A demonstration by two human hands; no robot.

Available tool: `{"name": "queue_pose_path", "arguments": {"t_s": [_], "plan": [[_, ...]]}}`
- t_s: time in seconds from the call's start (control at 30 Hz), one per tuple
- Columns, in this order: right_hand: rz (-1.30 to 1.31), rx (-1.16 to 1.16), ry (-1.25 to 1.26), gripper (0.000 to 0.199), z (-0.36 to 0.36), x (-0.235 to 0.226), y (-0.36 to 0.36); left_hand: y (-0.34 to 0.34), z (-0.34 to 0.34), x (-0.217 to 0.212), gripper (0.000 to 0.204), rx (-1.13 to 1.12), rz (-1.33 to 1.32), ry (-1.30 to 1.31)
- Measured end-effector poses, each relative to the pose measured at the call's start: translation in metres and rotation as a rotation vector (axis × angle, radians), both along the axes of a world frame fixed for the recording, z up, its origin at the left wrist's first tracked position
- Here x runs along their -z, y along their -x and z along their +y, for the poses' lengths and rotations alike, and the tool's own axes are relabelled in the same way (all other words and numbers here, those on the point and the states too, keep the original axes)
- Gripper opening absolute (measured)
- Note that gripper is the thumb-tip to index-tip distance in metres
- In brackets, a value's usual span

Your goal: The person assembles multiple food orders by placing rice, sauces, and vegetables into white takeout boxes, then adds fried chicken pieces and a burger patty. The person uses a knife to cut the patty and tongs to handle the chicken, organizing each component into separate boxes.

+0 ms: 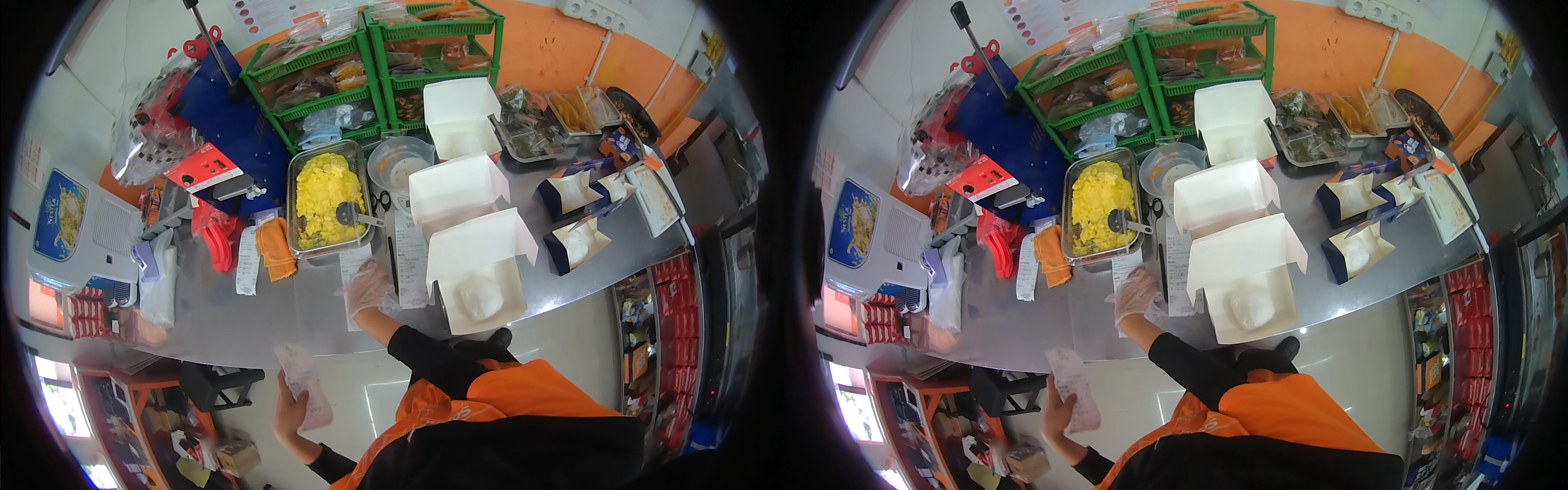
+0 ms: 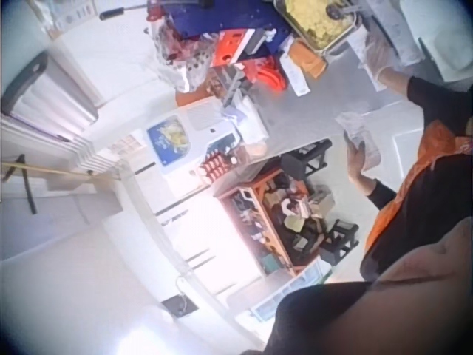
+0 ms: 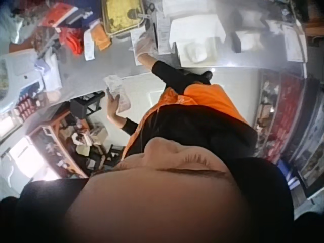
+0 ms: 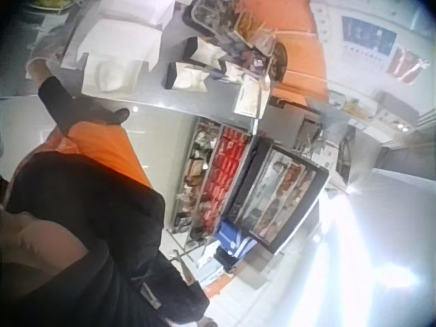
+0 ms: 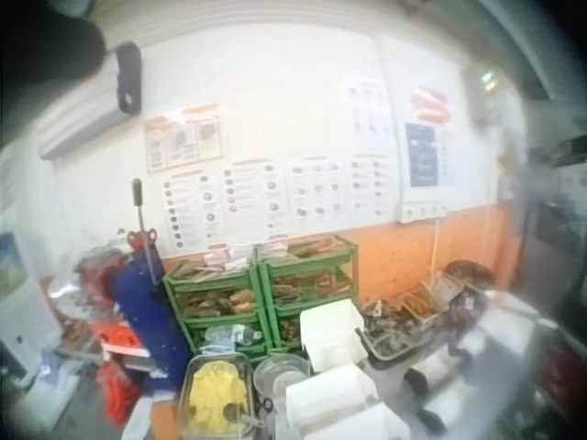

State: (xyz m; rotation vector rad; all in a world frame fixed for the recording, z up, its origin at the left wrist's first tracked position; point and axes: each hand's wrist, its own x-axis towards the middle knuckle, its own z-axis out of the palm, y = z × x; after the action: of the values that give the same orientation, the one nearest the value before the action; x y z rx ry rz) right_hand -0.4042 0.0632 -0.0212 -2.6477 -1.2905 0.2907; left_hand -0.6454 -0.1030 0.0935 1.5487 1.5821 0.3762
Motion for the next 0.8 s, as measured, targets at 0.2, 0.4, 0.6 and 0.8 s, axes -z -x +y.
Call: {"name": "queue_pose_path", "arguments": {"t_s": [0.2,0.4,0.6,0.8], "plan": [[0.176,0.002,0.056,0.062,-0.001,-0.013,0.005,0.022,-0.051,0.036,0.073,-0.126,-0.089,0.136],[0.164,-0.074,0.016,0.041,0.004,-0.009,0.003,0.004,-0.056,0.016,0.062,-0.123,-0.114,0.137],[-0.025,-0.063,0.02,0.02,0.011,-0.014,-0.026,-0.042,0.0,0.014,0.037,-0.461,-0.804,0.153],[0.157,-0.087,-0.031,0.022,-0.003,-0.008,-0.016,-0.092,0.14,0.126,0.03,-0.22,-0.501,0.116]]}}
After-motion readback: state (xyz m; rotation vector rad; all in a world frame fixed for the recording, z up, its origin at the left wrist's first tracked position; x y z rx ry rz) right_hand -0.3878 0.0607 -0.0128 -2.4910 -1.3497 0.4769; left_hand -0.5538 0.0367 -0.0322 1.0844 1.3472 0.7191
